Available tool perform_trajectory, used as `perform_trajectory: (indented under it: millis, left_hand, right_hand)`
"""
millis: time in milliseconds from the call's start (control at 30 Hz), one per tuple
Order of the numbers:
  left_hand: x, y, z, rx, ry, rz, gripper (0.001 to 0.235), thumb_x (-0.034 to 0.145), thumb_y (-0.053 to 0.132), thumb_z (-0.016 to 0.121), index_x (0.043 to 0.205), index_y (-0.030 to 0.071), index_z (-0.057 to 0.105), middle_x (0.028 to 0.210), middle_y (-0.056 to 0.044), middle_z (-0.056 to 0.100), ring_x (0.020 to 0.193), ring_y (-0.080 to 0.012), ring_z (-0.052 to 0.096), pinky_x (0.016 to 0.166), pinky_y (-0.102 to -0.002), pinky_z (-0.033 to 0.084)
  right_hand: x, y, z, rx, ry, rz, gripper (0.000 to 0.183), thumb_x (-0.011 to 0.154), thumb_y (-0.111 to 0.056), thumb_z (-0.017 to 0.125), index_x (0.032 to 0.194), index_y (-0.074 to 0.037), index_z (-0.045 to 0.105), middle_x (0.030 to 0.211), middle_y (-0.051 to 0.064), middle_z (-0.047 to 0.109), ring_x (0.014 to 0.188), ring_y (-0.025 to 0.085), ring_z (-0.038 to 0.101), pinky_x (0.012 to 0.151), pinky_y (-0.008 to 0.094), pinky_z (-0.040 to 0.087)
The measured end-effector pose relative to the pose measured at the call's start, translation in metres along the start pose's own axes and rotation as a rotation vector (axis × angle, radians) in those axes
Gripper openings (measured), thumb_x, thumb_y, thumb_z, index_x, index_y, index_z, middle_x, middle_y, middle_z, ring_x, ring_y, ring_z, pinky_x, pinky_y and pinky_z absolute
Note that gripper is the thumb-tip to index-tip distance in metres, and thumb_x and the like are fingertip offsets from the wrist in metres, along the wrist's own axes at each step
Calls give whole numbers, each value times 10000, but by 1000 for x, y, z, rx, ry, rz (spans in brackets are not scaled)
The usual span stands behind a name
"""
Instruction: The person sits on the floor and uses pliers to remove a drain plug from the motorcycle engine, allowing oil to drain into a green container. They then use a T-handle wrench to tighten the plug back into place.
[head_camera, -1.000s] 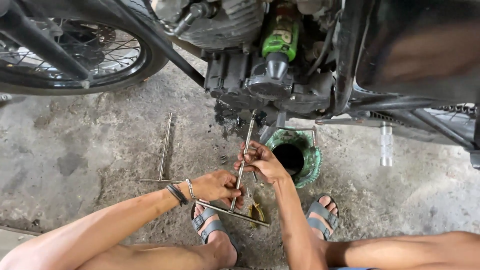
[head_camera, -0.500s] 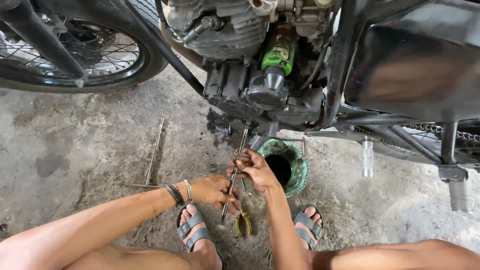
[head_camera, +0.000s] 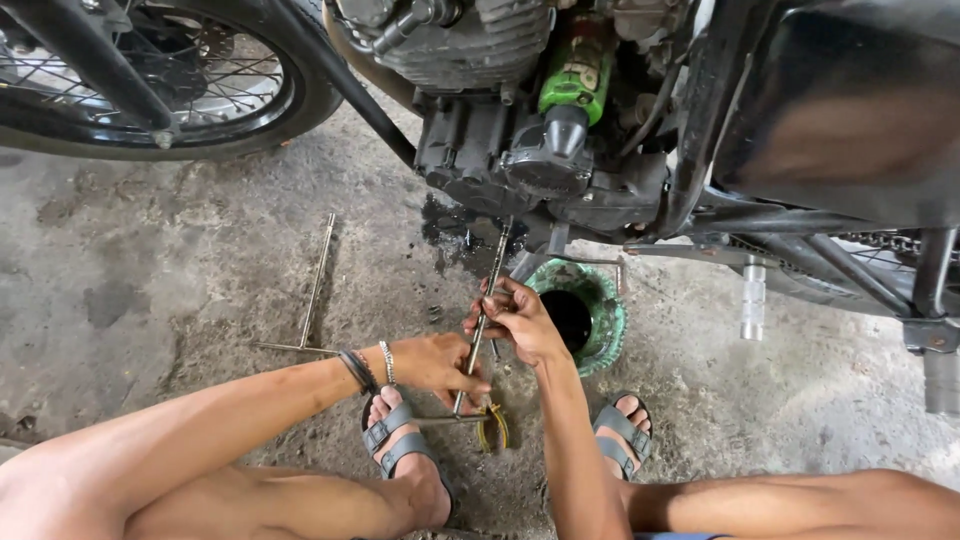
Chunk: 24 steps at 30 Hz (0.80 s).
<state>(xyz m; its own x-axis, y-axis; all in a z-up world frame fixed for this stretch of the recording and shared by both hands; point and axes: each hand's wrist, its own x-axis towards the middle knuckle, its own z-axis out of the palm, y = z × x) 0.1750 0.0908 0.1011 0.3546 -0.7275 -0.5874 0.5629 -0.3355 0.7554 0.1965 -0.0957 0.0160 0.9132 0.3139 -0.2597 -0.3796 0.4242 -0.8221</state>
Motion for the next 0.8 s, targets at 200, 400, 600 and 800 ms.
perform_trajectory:
  millis: [200, 400, 600, 800]
  left_hand:
    - [4, -4, -12, 15, 17, -81, 351, 878, 116, 808, 1010, -162, 641, 899, -300, 740, 831, -359, 763, 715, -452, 647]
    - [2, -9, -13, -17, -111, -8, 411, 990, 174, 621, 1273, -121, 575, 1213, -279, 701, 1084, -360, 708, 893, -438, 595]
    - [40, -49, -35, 144, 150, -34, 444, 850, 228, 848, 1000, -100, 588, 848, -229, 748, 749, -296, 775, 644, -326, 658]
    - [16, -22, -9, -118, 22, 85, 313, 982, 64, 613, 1205, -145, 544, 1127, -315, 704, 1022, -407, 725, 857, -492, 621]
  right_hand:
    - [-3, -10, 13, -66, 89, -39, 270, 912, -124, 759, 1112, 0, 628, 863, 191, 755, 721, 328, 774, 595, 493, 654]
    - [1, 0, -6, 11, -63, -30, 312, 933, -41, 675, 1228, 5, 582, 948, 161, 728, 831, 305, 773, 681, 461, 672]
    - [4, 2, -6, -25, 26, -21, 381, 876, -54, 783, 1204, -11, 595, 851, 118, 723, 709, 248, 757, 602, 489, 658]
    - [-10, -19, 4, -22, -61, -27, 333, 918, -56, 699, 1236, -11, 608, 957, 105, 748, 855, 210, 773, 698, 401, 682]
